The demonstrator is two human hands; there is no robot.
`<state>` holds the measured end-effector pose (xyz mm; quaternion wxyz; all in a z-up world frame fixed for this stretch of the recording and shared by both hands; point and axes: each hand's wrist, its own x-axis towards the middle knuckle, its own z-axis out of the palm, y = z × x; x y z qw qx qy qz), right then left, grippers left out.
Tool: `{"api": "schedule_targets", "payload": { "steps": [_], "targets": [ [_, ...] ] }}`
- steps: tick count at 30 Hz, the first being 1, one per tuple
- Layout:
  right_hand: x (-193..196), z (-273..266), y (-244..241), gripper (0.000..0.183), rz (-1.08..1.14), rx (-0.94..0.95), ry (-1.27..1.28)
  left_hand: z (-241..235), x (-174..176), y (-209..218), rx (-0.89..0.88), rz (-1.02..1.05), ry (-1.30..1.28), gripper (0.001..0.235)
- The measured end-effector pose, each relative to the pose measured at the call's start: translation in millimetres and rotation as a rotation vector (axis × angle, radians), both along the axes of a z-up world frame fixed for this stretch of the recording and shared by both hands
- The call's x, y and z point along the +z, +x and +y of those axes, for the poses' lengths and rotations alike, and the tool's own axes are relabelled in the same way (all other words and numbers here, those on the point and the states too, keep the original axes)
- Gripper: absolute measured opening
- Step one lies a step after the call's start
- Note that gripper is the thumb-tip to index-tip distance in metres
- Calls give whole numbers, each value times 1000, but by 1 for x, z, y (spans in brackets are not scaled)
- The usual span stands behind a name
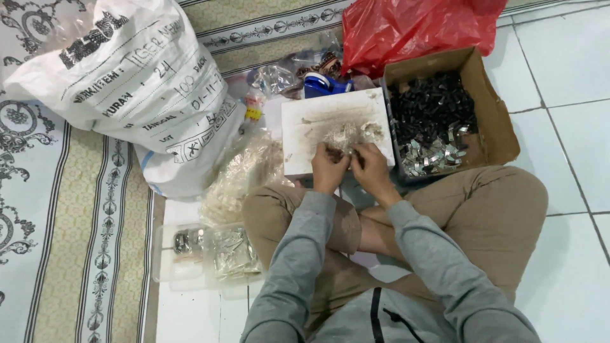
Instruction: Assembling small silver metal ornaments onto black plastic bases by hand while sitting on the floor.
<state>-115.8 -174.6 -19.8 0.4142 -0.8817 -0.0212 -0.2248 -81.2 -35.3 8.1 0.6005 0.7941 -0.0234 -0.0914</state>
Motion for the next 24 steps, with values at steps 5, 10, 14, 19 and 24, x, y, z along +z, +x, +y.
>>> {"api": "schedule_targets", "payload": {
  "steps": [5,10,14,19,24],
  "targets": [
    [1,-4,8,26,-107,33,-30,-13,12,-1,-80,-396,389,34],
    [-24,-9,15,31,-23,19,-71,-21,-22,8,-8,-803,750,30],
    [-20,-7,3,25,78,-2,-143,-21,-13,-1,10,-934,882,26],
    [-2,-3,3,16,104,59,-152,-15,-50,13,46,-780,936,32],
    [-14,-7,8,18,91,-32,-25,-10,-31,2,-203,-616,653,38]
  ]
}}
